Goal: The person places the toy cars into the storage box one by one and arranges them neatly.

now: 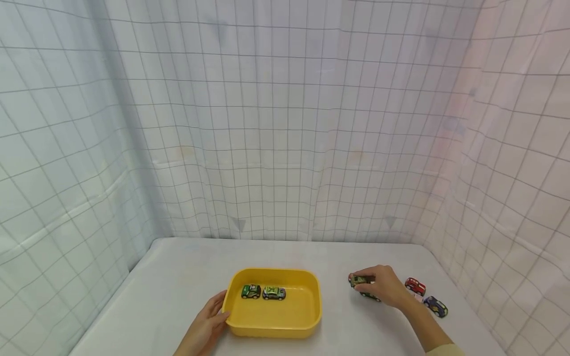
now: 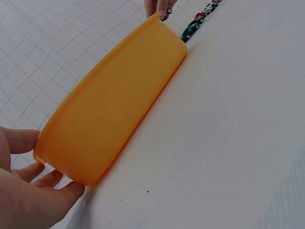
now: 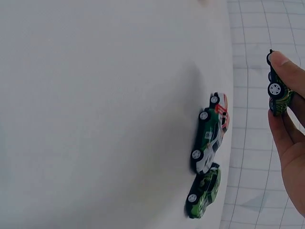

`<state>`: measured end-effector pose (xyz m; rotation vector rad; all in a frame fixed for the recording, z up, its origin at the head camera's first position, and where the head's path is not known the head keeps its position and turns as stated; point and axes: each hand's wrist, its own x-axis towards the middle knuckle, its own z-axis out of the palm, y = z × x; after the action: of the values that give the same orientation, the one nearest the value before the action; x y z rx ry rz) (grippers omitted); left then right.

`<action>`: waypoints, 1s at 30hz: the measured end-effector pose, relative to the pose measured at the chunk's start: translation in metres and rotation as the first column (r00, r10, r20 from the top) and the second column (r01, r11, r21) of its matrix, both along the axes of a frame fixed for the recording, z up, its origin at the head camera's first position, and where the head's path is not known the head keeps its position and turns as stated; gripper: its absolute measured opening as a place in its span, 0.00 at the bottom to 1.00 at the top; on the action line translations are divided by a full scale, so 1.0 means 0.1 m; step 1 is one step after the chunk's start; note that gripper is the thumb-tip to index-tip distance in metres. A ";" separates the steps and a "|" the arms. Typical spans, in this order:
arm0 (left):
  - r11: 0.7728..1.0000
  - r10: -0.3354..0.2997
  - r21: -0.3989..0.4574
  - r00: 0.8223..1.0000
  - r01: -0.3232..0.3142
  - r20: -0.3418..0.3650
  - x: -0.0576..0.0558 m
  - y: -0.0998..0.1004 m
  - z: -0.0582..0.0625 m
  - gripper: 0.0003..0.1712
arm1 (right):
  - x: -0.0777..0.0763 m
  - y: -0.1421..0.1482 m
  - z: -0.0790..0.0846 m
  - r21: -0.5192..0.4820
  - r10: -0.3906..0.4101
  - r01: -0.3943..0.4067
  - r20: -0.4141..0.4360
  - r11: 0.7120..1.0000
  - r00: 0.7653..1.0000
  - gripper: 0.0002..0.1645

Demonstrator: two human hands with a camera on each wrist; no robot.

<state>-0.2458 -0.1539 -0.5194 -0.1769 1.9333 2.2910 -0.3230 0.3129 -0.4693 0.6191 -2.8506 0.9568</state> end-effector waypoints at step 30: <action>0.999 -0.002 0.042 1.000 0.002 -0.004 0.02 -0.01 0.00 0.39 | -0.24 -1.06 0.12 -0.091 0.289 -0.289 -0.012 0.953 0.957 0.20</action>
<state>-0.2441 -0.1545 -0.5197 -0.1664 1.8844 2.3299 -0.3471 0.2072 -0.4570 1.0469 -2.7461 1.1192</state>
